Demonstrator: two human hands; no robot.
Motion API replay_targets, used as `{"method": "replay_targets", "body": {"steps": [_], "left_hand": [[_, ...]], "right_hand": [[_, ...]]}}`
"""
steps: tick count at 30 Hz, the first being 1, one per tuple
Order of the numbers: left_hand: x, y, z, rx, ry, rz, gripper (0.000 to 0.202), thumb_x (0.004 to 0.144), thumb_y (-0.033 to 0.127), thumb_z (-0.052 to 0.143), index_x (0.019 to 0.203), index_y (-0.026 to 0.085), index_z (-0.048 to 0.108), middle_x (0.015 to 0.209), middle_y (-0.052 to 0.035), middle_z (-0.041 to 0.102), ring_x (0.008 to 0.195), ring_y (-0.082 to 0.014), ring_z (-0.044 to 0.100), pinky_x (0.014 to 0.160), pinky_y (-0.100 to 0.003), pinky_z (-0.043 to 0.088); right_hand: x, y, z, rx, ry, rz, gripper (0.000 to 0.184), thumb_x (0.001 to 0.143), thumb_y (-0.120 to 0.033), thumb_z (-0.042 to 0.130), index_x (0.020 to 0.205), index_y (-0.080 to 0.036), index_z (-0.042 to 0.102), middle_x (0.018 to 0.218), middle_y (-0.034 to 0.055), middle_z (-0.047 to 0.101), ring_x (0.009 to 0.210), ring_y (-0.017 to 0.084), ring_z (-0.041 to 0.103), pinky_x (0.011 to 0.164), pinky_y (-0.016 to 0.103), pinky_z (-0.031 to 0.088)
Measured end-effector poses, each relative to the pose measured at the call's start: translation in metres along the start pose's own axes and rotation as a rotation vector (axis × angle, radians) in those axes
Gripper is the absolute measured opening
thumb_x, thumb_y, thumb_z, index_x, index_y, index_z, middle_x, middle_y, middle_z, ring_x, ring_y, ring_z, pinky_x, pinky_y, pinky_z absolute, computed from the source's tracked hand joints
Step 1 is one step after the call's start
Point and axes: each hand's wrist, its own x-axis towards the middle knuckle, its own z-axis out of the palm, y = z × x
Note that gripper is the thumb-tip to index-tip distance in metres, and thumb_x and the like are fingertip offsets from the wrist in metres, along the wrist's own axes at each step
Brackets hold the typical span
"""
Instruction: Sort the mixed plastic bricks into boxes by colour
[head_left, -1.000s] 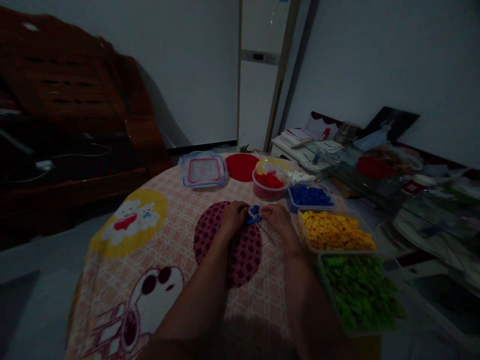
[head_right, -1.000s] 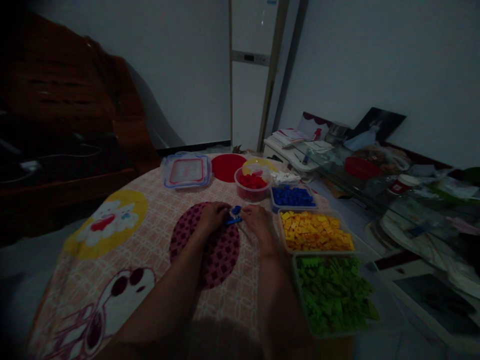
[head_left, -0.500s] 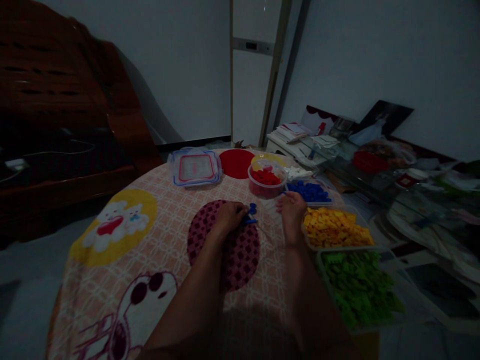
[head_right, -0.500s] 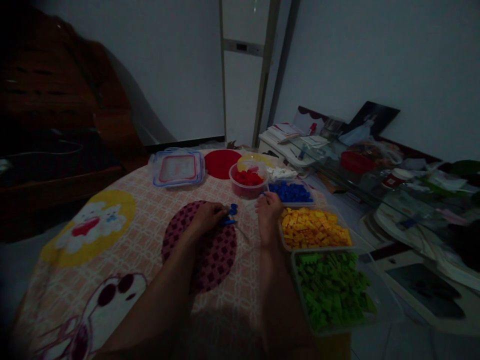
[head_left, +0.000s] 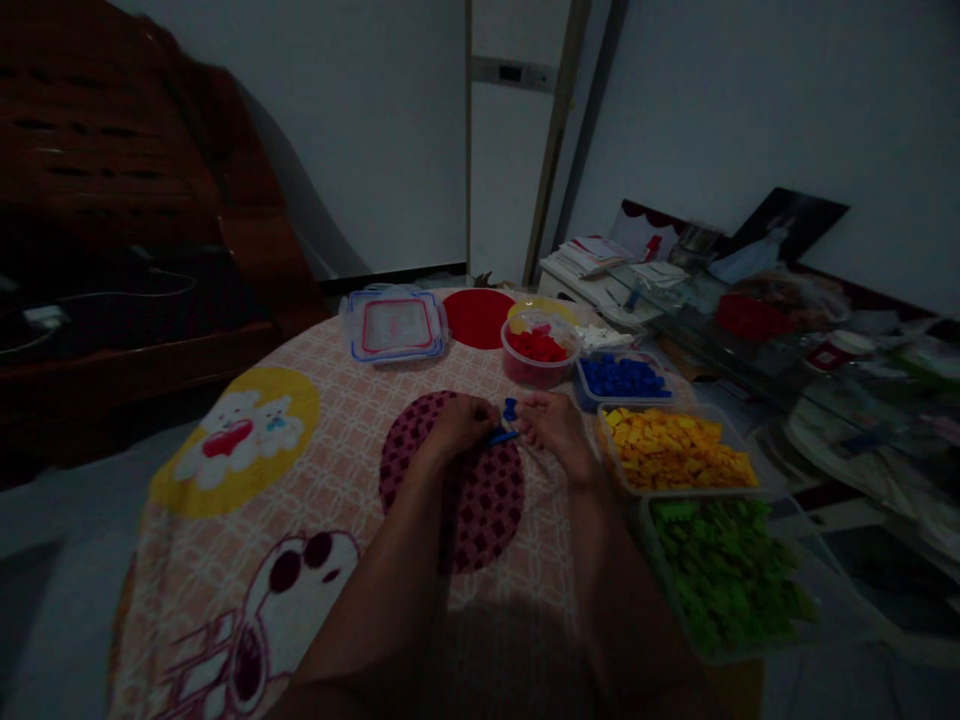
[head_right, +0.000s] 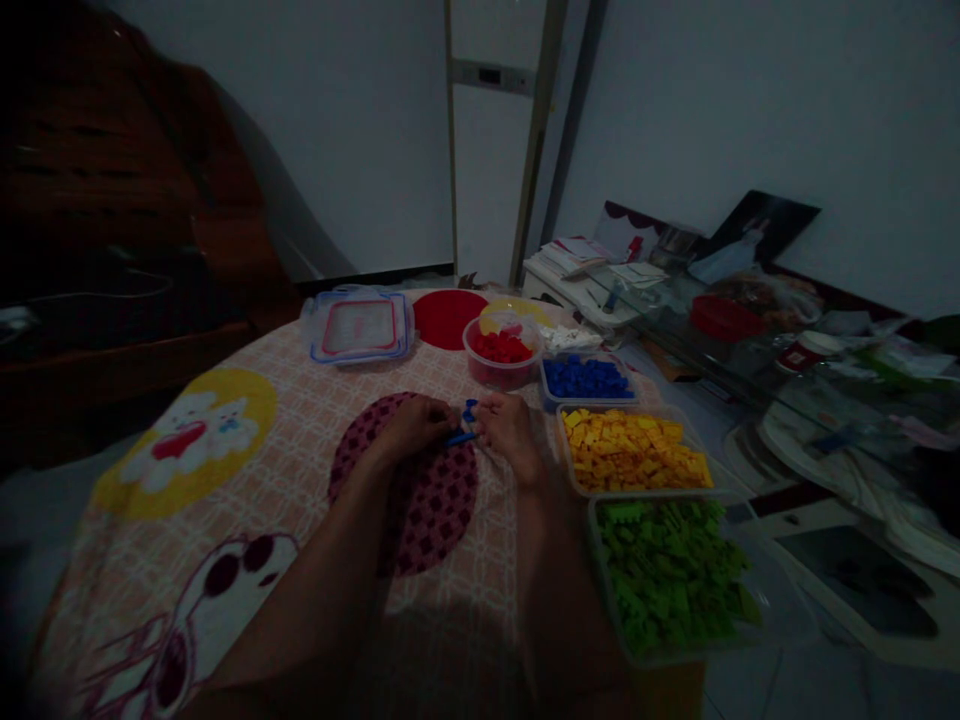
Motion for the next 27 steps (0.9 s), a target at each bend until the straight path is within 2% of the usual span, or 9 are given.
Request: {"method": "replay_targets", "body": {"steps": [1, 3, 6, 9, 13, 16, 19, 24, 27], "left_hand": [[0.000, 0.000, -0.001, -0.005, 0.001, 0.002, 0.015, 0.075, 0.019, 0.059, 0.071, 0.016, 0.074, 0.067, -0.0007, 0.071, 0.065, -0.0135, 0.061, 0.063, -0.022, 0.042], [-0.001, 0.000, -0.001, -0.020, 0.000, -0.001, 0.017, 0.075, 0.020, 0.058, 0.071, 0.015, 0.074, 0.065, -0.0006, 0.070, 0.064, -0.0135, 0.060, 0.062, -0.022, 0.042], [-0.001, 0.000, -0.001, -0.024, -0.001, -0.006, 0.018, 0.075, 0.020, 0.057, 0.072, 0.016, 0.074, 0.067, -0.0012, 0.070, 0.064, -0.0138, 0.060, 0.063, -0.023, 0.042], [-0.001, 0.000, 0.000, -0.006, 0.015, -0.007, 0.018, 0.075, 0.018, 0.057, 0.073, 0.016, 0.075, 0.070, -0.0018, 0.072, 0.065, -0.0139, 0.061, 0.064, -0.023, 0.042], [0.000, 0.000, 0.002, 0.002, 0.029, -0.016, 0.016, 0.077, 0.016, 0.059, 0.075, 0.016, 0.075, 0.071, -0.0014, 0.072, 0.065, -0.0138, 0.061, 0.063, -0.022, 0.042], [0.000, 0.001, 0.002, 0.005, 0.029, -0.016, 0.016, 0.078, 0.015, 0.060, 0.074, 0.016, 0.075, 0.071, -0.0013, 0.072, 0.068, -0.0143, 0.062, 0.065, -0.023, 0.043], [0.001, 0.000, 0.003, 0.000, 0.026, -0.013, 0.018, 0.079, 0.016, 0.059, 0.076, 0.016, 0.076, 0.073, -0.0017, 0.073, 0.069, -0.0148, 0.063, 0.068, -0.023, 0.044], [0.001, -0.002, 0.005, -0.017, 0.031, -0.024, 0.019, 0.076, 0.015, 0.058, 0.078, 0.016, 0.077, 0.076, -0.0027, 0.074, 0.071, -0.0152, 0.065, 0.071, -0.024, 0.046], [0.001, -0.003, 0.005, -0.005, 0.030, -0.023, 0.019, 0.077, 0.016, 0.057, 0.079, 0.015, 0.076, 0.076, -0.0029, 0.074, 0.070, -0.0152, 0.064, 0.069, -0.024, 0.045]], "right_hand": [[-0.001, 0.001, 0.002, -0.018, -0.060, 0.015, 0.010, 0.075, -0.026, 0.061, 0.069, -0.018, 0.063, 0.049, -0.0046, 0.058, 0.039, 0.008, 0.050, 0.038, 0.017, 0.034], [0.000, 0.006, 0.006, -0.064, -0.087, 0.024, 0.007, 0.074, -0.021, 0.060, 0.067, -0.019, 0.061, 0.047, -0.0057, 0.055, 0.039, 0.009, 0.050, 0.039, 0.018, 0.034], [0.004, 0.015, 0.010, -0.141, 0.041, -0.028, 0.008, 0.077, -0.020, 0.059, 0.069, -0.021, 0.062, 0.052, -0.0045, 0.059, 0.044, 0.011, 0.054, 0.044, 0.020, 0.037], [0.008, 0.018, 0.014, -0.310, 0.140, -0.153, 0.011, 0.082, -0.026, 0.062, 0.072, -0.022, 0.064, 0.066, 0.0002, 0.068, 0.061, 0.015, 0.063, 0.055, 0.023, 0.043], [0.008, 0.015, 0.019, -0.626, 0.152, -0.241, 0.013, 0.083, -0.035, 0.070, 0.085, -0.022, 0.069, 0.085, 0.0071, 0.075, 0.080, 0.021, 0.067, 0.068, 0.027, 0.044], [0.007, 0.013, 0.021, -0.759, 0.157, -0.241, 0.018, 0.086, -0.033, 0.068, 0.099, -0.021, 0.070, 0.095, 0.0100, 0.075, 0.085, 0.022, 0.068, 0.070, 0.028, 0.043], [0.006, 0.013, 0.021, -0.791, 0.167, -0.253, 0.015, 0.089, -0.026, 0.063, 0.101, -0.021, 0.070, 0.096, 0.0090, 0.076, 0.086, 0.021, 0.068, 0.070, 0.028, 0.042], [0.006, 0.010, 0.016, -0.707, 0.159, -0.196, 0.017, 0.090, -0.020, 0.056, 0.087, -0.020, 0.073, 0.090, 0.0086, 0.076, 0.085, 0.021, 0.069, 0.071, 0.027, 0.043], [0.006, 0.008, 0.015, -0.654, 0.166, -0.196, 0.019, 0.090, -0.023, 0.058, 0.100, -0.019, 0.074, 0.101, 0.0098, 0.077, 0.093, 0.021, 0.069, 0.077, 0.027, 0.046]]}}
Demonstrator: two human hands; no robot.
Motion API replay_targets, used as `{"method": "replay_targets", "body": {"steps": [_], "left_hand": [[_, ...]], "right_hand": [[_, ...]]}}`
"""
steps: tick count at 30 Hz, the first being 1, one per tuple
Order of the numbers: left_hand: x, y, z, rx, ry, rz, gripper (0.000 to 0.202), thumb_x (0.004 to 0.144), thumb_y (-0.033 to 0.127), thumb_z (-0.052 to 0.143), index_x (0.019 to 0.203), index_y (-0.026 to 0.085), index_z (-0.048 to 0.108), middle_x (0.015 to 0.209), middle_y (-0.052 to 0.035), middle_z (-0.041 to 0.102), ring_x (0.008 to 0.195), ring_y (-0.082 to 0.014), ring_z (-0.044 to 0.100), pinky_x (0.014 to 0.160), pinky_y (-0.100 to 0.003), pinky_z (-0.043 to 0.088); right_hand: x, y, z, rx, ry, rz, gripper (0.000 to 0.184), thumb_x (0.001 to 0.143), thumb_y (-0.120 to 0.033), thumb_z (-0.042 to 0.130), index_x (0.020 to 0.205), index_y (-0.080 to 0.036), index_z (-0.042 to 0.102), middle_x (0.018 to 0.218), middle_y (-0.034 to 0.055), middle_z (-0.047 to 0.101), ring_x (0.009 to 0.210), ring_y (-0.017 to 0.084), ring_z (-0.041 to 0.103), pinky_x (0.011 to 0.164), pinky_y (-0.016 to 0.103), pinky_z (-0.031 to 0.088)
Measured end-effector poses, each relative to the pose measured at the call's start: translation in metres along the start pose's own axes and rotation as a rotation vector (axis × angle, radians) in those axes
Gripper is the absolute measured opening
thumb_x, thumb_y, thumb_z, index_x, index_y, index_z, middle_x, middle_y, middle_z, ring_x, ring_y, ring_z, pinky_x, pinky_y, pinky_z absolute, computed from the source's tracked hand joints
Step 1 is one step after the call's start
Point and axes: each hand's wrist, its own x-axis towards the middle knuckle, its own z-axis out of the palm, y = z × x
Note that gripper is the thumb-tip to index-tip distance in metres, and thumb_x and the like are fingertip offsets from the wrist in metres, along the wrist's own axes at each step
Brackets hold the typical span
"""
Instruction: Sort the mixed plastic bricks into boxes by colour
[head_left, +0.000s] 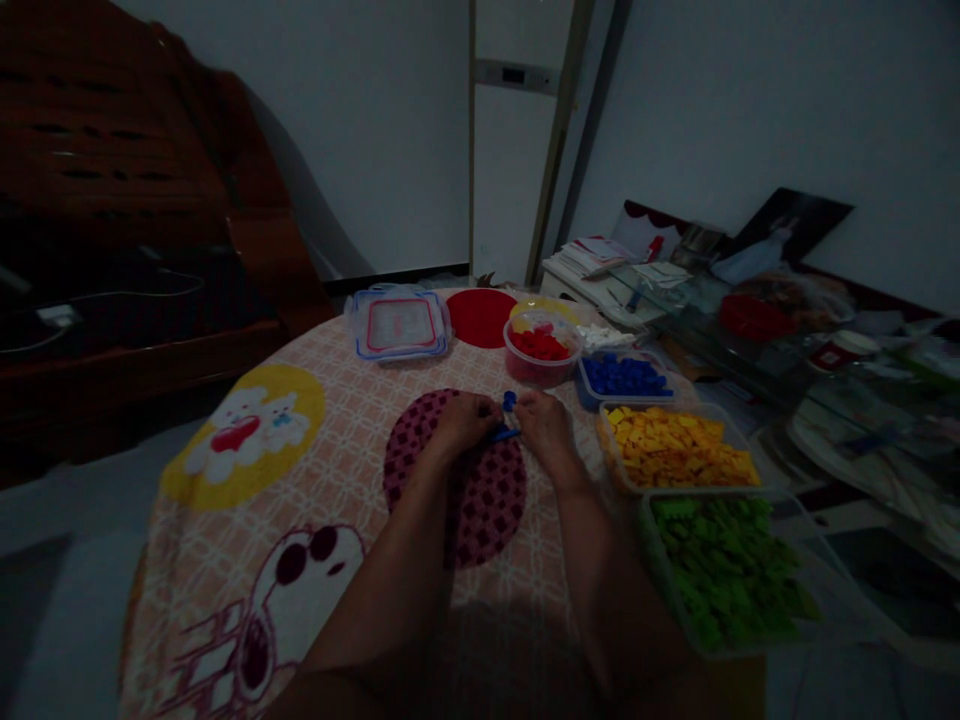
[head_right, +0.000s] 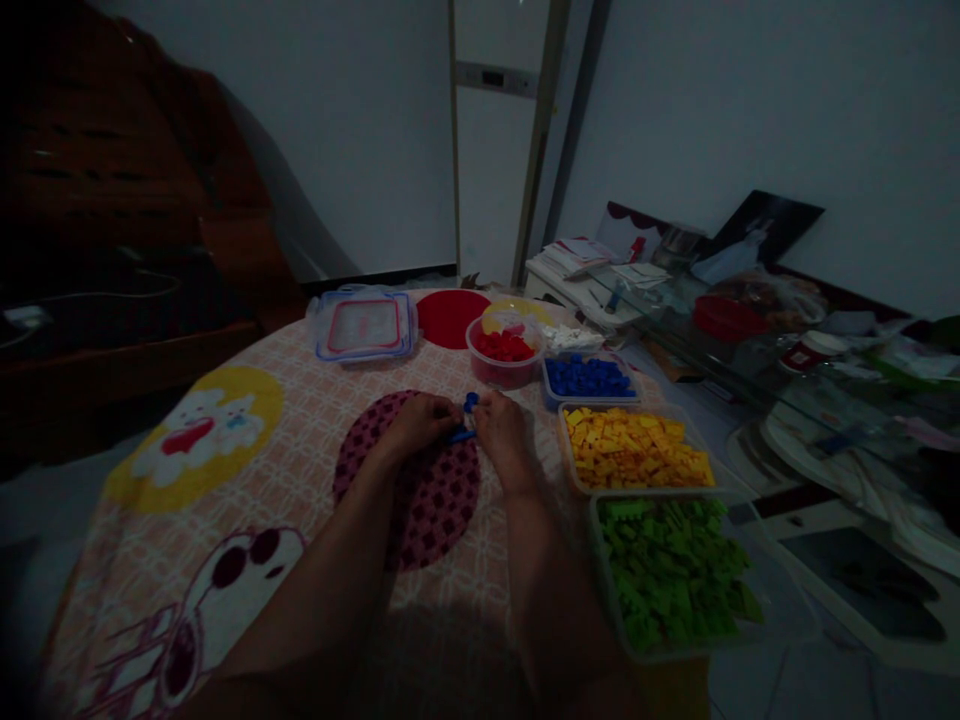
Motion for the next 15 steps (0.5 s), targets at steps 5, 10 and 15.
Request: {"method": "replay_targets", "body": {"steps": [5, 10, 15], "left_hand": [[0.0010, -0.0014, 0.0006, 0.021, 0.004, -0.009, 0.019, 0.079, 0.020, 0.059, 0.079, 0.014, 0.076, 0.074, -0.0031, 0.074, 0.067, -0.0150, 0.063, 0.066, -0.024, 0.042], [0.0016, -0.0022, 0.0009, 0.008, 0.000, -0.001, 0.018, 0.079, 0.017, 0.059, 0.079, 0.014, 0.076, 0.076, -0.0036, 0.074, 0.069, -0.0152, 0.063, 0.068, -0.024, 0.043], [0.0004, -0.0005, 0.0012, -0.010, 0.009, -0.021, 0.018, 0.079, 0.018, 0.059, 0.077, 0.015, 0.076, 0.072, -0.0029, 0.072, 0.067, -0.0149, 0.061, 0.065, -0.024, 0.042]], "right_hand": [[-0.0007, -0.0031, 0.0010, -0.052, -0.080, -0.057, 0.024, 0.090, -0.024, 0.059, 0.109, -0.018, 0.072, 0.107, 0.0120, 0.076, 0.098, 0.023, 0.070, 0.082, 0.028, 0.047], [0.0004, 0.0002, -0.0010, 0.110, -0.006, 0.023, 0.015, 0.080, -0.021, 0.065, 0.093, -0.019, 0.073, 0.091, 0.0078, 0.077, 0.086, 0.020, 0.071, 0.076, 0.026, 0.050], [0.0030, 0.0062, -0.0067, 0.547, 0.035, 0.246, 0.017, 0.073, -0.020, 0.064, 0.089, -0.019, 0.067, 0.068, -0.0001, 0.071, 0.053, 0.013, 0.065, 0.049, 0.021, 0.048]]}}
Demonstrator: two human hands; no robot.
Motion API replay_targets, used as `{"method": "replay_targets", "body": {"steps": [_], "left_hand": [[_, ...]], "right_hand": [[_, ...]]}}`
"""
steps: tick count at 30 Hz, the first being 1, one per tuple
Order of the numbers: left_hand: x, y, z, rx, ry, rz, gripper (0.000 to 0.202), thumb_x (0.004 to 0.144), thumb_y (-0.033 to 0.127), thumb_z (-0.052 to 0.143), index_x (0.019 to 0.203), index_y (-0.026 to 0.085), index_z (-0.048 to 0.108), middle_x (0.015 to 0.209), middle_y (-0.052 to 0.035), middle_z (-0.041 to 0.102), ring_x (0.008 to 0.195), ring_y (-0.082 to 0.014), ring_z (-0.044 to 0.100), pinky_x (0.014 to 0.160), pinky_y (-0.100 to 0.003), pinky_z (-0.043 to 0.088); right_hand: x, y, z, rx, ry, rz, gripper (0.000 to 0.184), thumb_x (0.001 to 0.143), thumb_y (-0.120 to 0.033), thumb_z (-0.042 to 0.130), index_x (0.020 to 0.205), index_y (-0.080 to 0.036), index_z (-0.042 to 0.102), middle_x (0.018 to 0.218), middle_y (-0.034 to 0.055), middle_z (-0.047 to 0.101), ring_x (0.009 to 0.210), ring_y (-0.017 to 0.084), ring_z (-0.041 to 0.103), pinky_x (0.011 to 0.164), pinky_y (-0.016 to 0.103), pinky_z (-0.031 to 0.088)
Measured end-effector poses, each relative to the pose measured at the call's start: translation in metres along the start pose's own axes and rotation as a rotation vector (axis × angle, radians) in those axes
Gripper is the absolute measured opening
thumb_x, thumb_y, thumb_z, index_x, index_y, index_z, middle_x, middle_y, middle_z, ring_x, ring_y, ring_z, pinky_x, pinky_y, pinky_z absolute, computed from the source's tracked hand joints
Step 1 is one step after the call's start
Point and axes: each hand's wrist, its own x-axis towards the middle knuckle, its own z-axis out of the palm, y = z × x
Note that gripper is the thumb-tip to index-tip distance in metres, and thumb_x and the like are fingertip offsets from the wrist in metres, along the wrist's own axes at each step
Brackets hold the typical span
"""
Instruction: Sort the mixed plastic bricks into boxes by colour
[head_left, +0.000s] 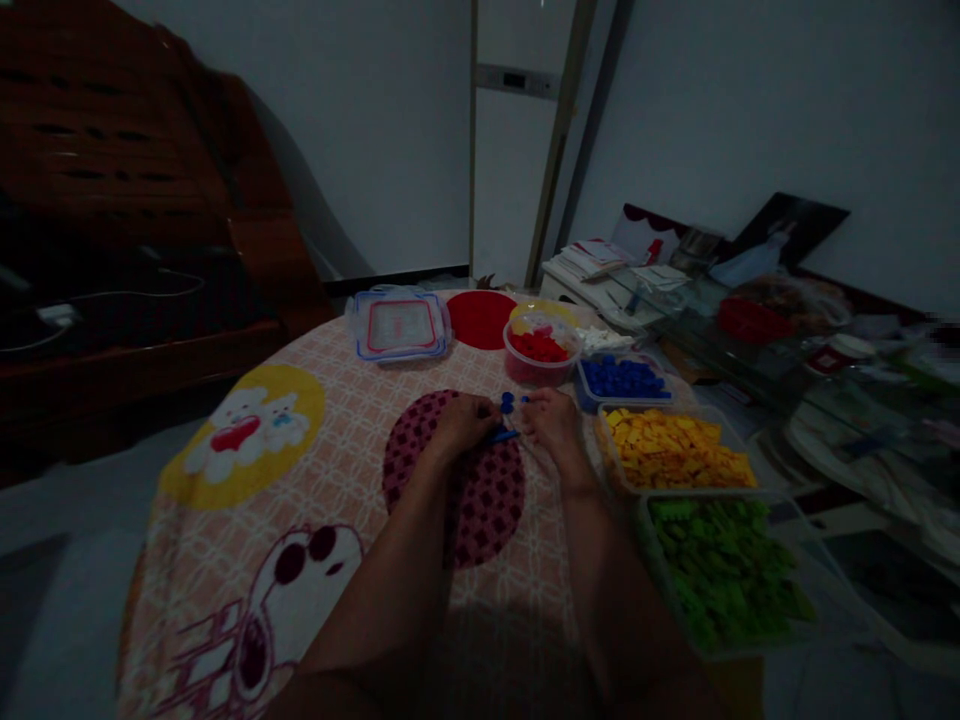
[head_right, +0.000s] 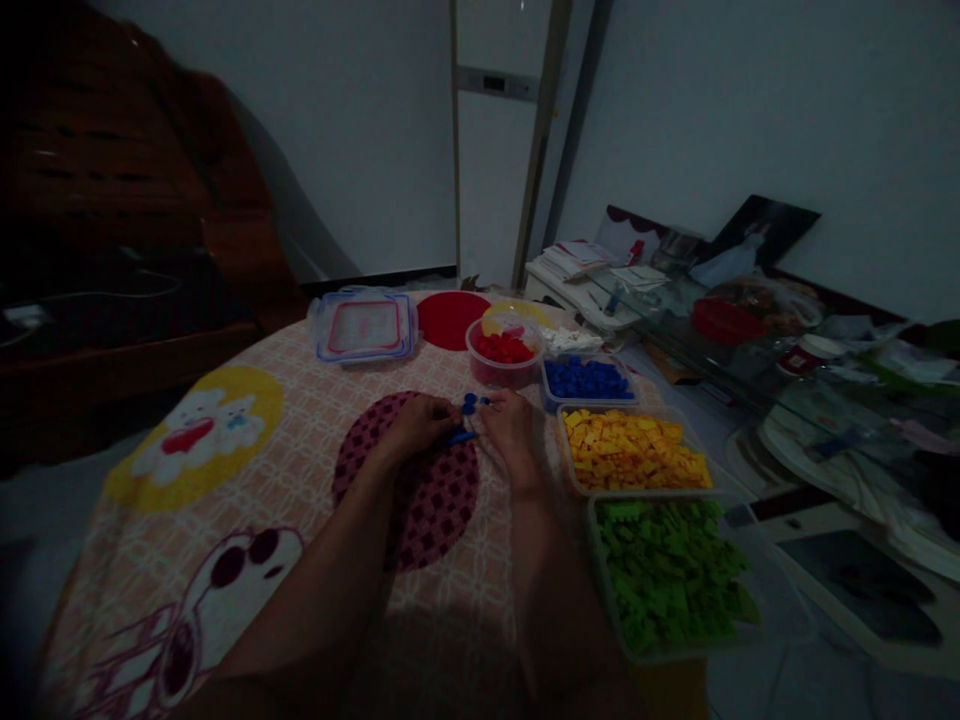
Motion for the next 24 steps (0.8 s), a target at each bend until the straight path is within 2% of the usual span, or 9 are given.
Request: {"method": "replay_targets", "body": {"steps": [4, 7, 10, 13, 16, 18, 20, 22, 24], "left_hand": [[0.000, 0.000, 0.000, -0.031, 0.004, -0.006, 0.017, 0.079, 0.020, 0.060, 0.078, 0.016, 0.076, 0.074, -0.0029, 0.074, 0.068, -0.0149, 0.063, 0.066, -0.024, 0.043], [-0.001, 0.000, 0.000, -0.031, 0.005, -0.003, 0.018, 0.079, 0.021, 0.060, 0.079, 0.016, 0.077, 0.077, -0.0034, 0.075, 0.070, -0.0154, 0.064, 0.067, -0.024, 0.043], [-0.001, 0.001, -0.001, -0.009, 0.009, -0.002, 0.019, 0.080, 0.022, 0.059, 0.079, 0.015, 0.077, 0.075, -0.0041, 0.073, 0.069, -0.0159, 0.063, 0.068, -0.025, 0.043], [-0.002, 0.004, -0.002, 0.004, 0.006, 0.001, 0.021, 0.082, 0.022, 0.057, 0.078, 0.014, 0.077, 0.072, -0.0041, 0.072, 0.067, -0.0154, 0.061, 0.067, -0.025, 0.042], [-0.003, 0.006, -0.003, 0.018, 0.005, -0.001, 0.022, 0.084, 0.021, 0.055, 0.077, 0.014, 0.076, 0.069, -0.0035, 0.070, 0.065, -0.0150, 0.059, 0.066, -0.025, 0.041], [-0.003, 0.007, -0.004, 0.026, 0.010, 0.002, 0.024, 0.085, 0.021, 0.054, 0.078, 0.014, 0.075, 0.069, -0.0034, 0.070, 0.064, -0.0149, 0.059, 0.066, -0.025, 0.041], [-0.003, 0.007, -0.004, 0.028, 0.022, 0.013, 0.024, 0.085, 0.021, 0.053, 0.079, 0.014, 0.076, 0.070, -0.0035, 0.070, 0.064, -0.0148, 0.059, 0.067, -0.025, 0.041], [-0.003, 0.006, -0.003, 0.026, 0.031, 0.021, 0.024, 0.085, 0.020, 0.053, 0.080, 0.014, 0.076, 0.072, -0.0038, 0.071, 0.065, -0.0149, 0.060, 0.068, -0.025, 0.042], [-0.002, 0.004, -0.002, 0.026, 0.036, 0.021, 0.024, 0.084, 0.021, 0.053, 0.081, 0.014, 0.076, 0.074, -0.0043, 0.072, 0.067, -0.0152, 0.060, 0.069, -0.025, 0.042]], "right_hand": [[0.006, 0.000, -0.013, 0.342, 0.105, 0.015, 0.024, 0.069, -0.022, 0.066, 0.093, -0.017, 0.061, 0.063, -0.0015, 0.067, 0.048, 0.013, 0.064, 0.043, 0.020, 0.049], [0.015, 0.002, -0.026, 0.507, 0.298, -0.024, 0.035, 0.070, -0.026, 0.068, 0.102, -0.015, 0.059, 0.065, -0.0011, 0.067, 0.055, 0.015, 0.067, 0.051, 0.025, 0.056], [0.024, 0.005, -0.034, 0.560, 0.519, -0.076, 0.052, 0.073, -0.026, 0.064, 0.123, -0.014, 0.054, 0.080, 0.0031, 0.071, 0.070, 0.017, 0.072, 0.065, 0.030, 0.061], [0.024, 0.003, -0.033, 0.506, 0.570, -0.133, 0.063, 0.076, -0.025, 0.059, 0.137, -0.013, 0.047, 0.098, 0.0086, 0.072, 0.082, 0.017, 0.072, 0.070, 0.030, 0.061], [0.013, -0.004, -0.026, 0.383, 0.406, -0.141, 0.054, 0.079, -0.027, 0.057, 0.131, -0.014, 0.055, 0.090, 0.0060, 0.072, 0.068, 0.014, 0.069, 0.058, 0.024, 0.056], [0.004, -0.010, -0.021, 0.251, 0.166, -0.109, 0.037, 0.079, -0.028, 0.058, 0.112, -0.014, 0.066, 0.077, 0.0023, 0.070, 0.053, 0.011, 0.062, 0.048, 0.020, 0.049], [-0.005, -0.014, -0.018, 0.115, -0.118, -0.055, 0.020, 0.078, -0.026, 0.060, 0.092, -0.015, 0.070, 0.064, -0.0011, 0.065, 0.045, 0.009, 0.055, 0.042, 0.018, 0.043], [-0.011, -0.016, -0.016, 0.006, -0.351, -0.002, 0.012, 0.076, -0.022, 0.062, 0.083, -0.015, 0.069, 0.055, -0.0042, 0.060, 0.041, 0.008, 0.051, 0.040, 0.018, 0.039], [-0.013, -0.016, -0.016, -0.090, -0.500, 0.028, 0.010, 0.072, -0.017, 0.064, 0.081, -0.016, 0.069, 0.050, -0.0068, 0.056, 0.040, 0.008, 0.049, 0.040, 0.018, 0.036]]}}
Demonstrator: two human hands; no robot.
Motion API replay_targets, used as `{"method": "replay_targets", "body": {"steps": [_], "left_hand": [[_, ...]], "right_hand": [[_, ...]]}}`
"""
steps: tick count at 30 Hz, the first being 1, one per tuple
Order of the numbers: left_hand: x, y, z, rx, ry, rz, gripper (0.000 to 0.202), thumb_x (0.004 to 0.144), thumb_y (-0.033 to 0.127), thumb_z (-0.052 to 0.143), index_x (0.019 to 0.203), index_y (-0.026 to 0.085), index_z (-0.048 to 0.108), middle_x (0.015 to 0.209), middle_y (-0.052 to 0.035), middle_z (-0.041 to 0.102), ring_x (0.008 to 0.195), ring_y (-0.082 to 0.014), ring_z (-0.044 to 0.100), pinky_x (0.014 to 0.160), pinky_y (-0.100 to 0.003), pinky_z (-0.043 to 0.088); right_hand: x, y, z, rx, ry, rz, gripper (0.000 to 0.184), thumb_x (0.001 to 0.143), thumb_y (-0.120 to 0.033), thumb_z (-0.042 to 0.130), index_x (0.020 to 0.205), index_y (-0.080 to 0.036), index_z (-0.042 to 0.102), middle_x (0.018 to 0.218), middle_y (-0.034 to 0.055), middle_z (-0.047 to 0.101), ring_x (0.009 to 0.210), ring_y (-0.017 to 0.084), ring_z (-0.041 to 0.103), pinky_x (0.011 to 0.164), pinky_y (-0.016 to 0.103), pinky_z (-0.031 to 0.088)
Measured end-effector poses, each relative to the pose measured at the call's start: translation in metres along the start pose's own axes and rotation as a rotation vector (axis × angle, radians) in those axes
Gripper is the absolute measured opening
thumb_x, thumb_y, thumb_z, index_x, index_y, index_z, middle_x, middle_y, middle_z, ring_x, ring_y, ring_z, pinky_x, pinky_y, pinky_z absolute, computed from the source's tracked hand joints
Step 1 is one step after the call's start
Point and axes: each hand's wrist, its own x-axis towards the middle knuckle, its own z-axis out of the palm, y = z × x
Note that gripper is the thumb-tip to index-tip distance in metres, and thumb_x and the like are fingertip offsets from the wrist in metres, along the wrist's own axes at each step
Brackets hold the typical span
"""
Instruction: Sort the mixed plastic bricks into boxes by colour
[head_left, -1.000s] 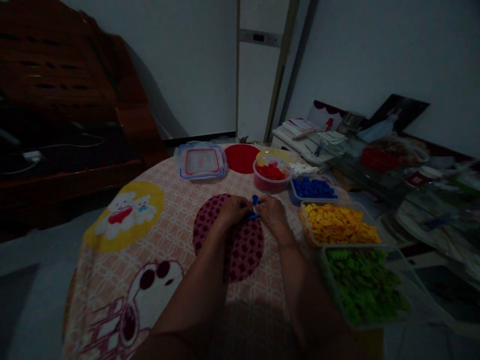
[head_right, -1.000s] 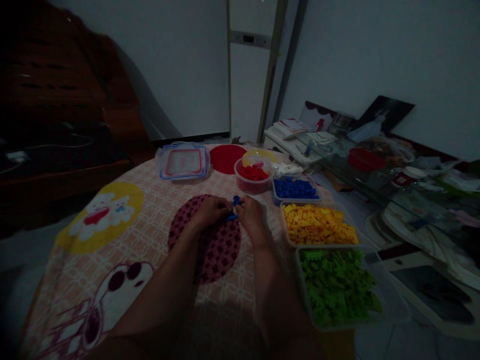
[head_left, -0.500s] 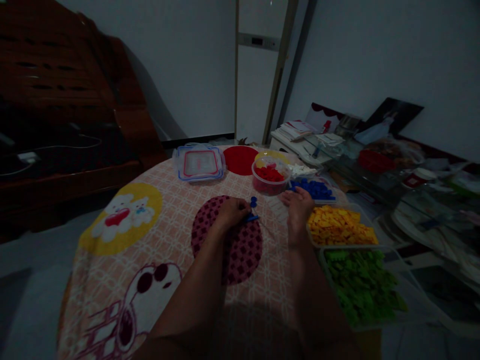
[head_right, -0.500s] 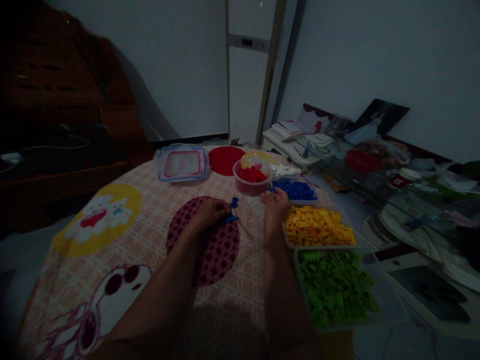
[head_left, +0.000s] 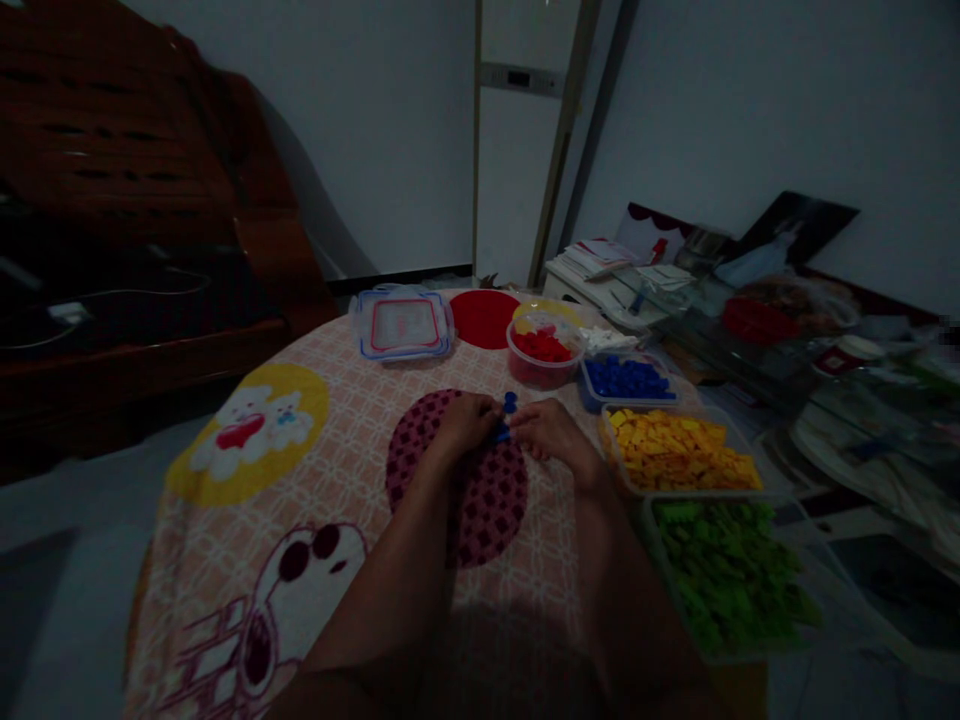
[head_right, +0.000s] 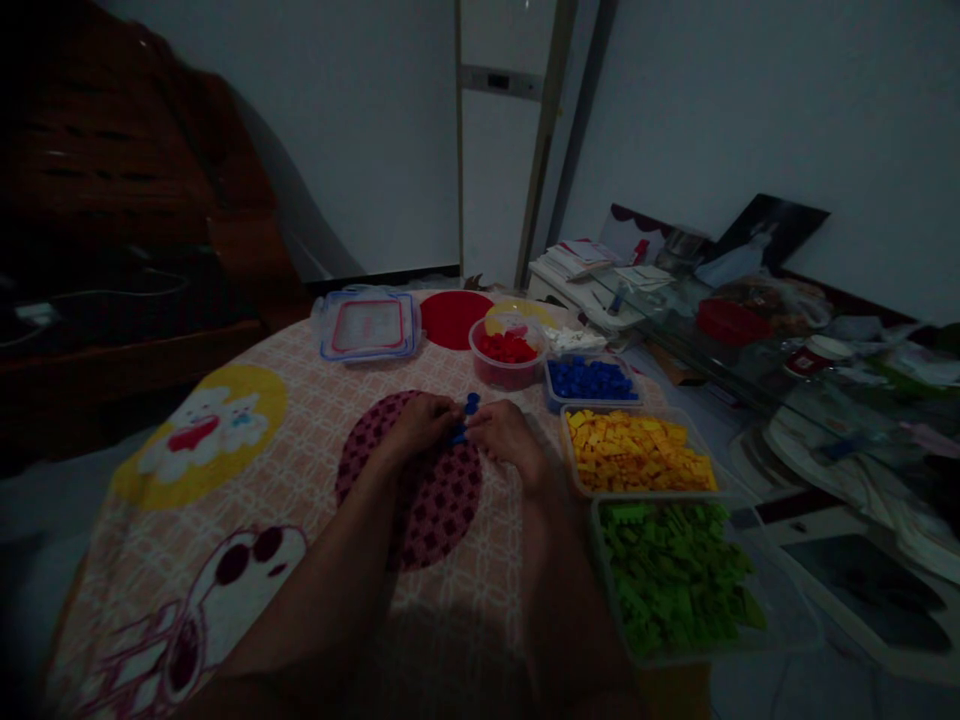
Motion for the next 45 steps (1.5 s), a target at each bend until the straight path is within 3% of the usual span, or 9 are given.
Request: {"method": "replay_targets", "body": {"steps": [5, 13, 21, 25, 27, 30, 36, 39, 45], "left_hand": [[0.001, -0.003, 0.002, -0.006, -0.003, -0.010, 0.024, 0.084, 0.021, 0.053, 0.084, 0.015, 0.076, 0.081, -0.0056, 0.075, 0.072, -0.0163, 0.064, 0.070, -0.025, 0.044], [0.001, -0.003, 0.001, 0.026, 0.004, 0.009, 0.024, 0.085, 0.022, 0.052, 0.084, 0.015, 0.076, 0.079, -0.0054, 0.075, 0.073, -0.0168, 0.064, 0.070, -0.026, 0.043], [0.000, 0.000, -0.001, 0.030, -0.010, 0.003, 0.024, 0.087, 0.024, 0.053, 0.082, 0.016, 0.075, 0.074, -0.0043, 0.072, 0.070, -0.0162, 0.062, 0.067, -0.025, 0.040], [-0.001, 0.001, -0.002, 0.040, -0.015, 0.003, 0.025, 0.088, 0.022, 0.052, 0.082, 0.015, 0.076, 0.079, -0.0056, 0.074, 0.072, -0.0168, 0.063, 0.069, -0.025, 0.041], [-0.001, 0.002, -0.002, 0.044, -0.009, 0.006, 0.025, 0.088, 0.022, 0.053, 0.083, 0.015, 0.076, 0.081, -0.0064, 0.075, 0.074, -0.0174, 0.064, 0.070, -0.026, 0.041], [-0.001, 0.002, -0.002, 0.043, -0.010, 0.011, 0.025, 0.087, 0.022, 0.053, 0.083, 0.014, 0.076, 0.081, -0.0064, 0.074, 0.073, -0.0173, 0.064, 0.070, -0.026, 0.041], [-0.001, 0.001, -0.001, 0.011, -0.036, 0.027, 0.024, 0.086, 0.025, 0.054, 0.082, 0.016, 0.076, 0.074, -0.0040, 0.072, 0.069, -0.0159, 0.062, 0.068, -0.025, 0.041], [0.000, 0.000, -0.001, 0.033, -0.030, 0.029, 0.025, 0.087, 0.026, 0.054, 0.081, 0.016, 0.076, 0.075, -0.0045, 0.073, 0.069, -0.0158, 0.061, 0.068, -0.025, 0.041], [0.000, 0.000, -0.001, 0.041, -0.002, 0.025, 0.026, 0.087, 0.028, 0.054, 0.079, 0.016, 0.075, 0.073, -0.0044, 0.072, 0.068, -0.0162, 0.060, 0.066, -0.025, 0.041]], "right_hand": [[-0.001, 0.001, 0.000, -0.109, -0.073, 0.040, 0.011, 0.070, -0.009, 0.060, 0.075, -0.017, 0.066, 0.046, -0.0088, 0.052, 0.040, 0.007, 0.049, 0.041, 0.017, 0.034], [0.000, 0.004, -0.011, 0.126, 0.041, -0.010, 0.012, 0.078, -0.023, 0.061, 0.067, -0.017, 0.062, 0.050, -0.0032, 0.060, 0.039, 0.009, 0.054, 0.038, 0.017, 0.039], [0.006, 0.005, -0.022, 0.604, 0.527, -0.201, 0.024, 0.071, -0.037, 0.069, 0.082, -0.016, 0.064, 0.057, -0.0018, 0.064, 0.044, 0.010, 0.058, 0.038, 0.017, 0.043], [0.013, 0.010, -0.034, 0.792, 0.915, -0.235, 0.048, 0.073, -0.028, 0.064, 0.120, -0.015, 0.060, 0.079, 0.0020, 0.072, 0.068, 0.015, 0.071, 0.058, 0.025, 0.058], [0.015, 0.012, -0.038, 0.787, 0.991, -0.240, 0.061, 0.074, -0.024, 0.061, 0.133, -0.016, 0.052, 0.090, 0.0039, 0.073, 0.078, 0.016, 0.073, 0.066, 0.028, 0.061], [0.017, 0.013, -0.032, 0.680, 0.906, -0.199, 0.051, 0.075, -0.025, 0.059, 0.125, -0.013, 0.059, 0.082, 0.0038, 0.073, 0.067, 0.016, 0.071, 0.059, 0.027, 0.059], [0.018, 0.011, 0.008, 0.317, 0.426, -0.126, 0.023, 0.079, -0.030, 0.059, 0.092, -0.016, 0.071, 0.058, -0.0029, 0.065, 0.041, 0.010, 0.055, 0.038, 0.017, 0.042], [0.019, 0.012, 0.019, 0.122, 0.354, -0.144, 0.025, 0.079, -0.023, 0.057, 0.097, -0.020, 0.074, 0.066, -0.0016, 0.069, 0.050, 0.011, 0.060, 0.049, 0.019, 0.050], [0.017, 0.014, 0.017, -0.146, 0.433, -0.254, 0.046, 0.081, -0.016, 0.054, 0.123, -0.025, 0.069, 0.108, 0.0040, 0.076, 0.100, 0.019, 0.069, 0.090, 0.032, 0.055]]}}
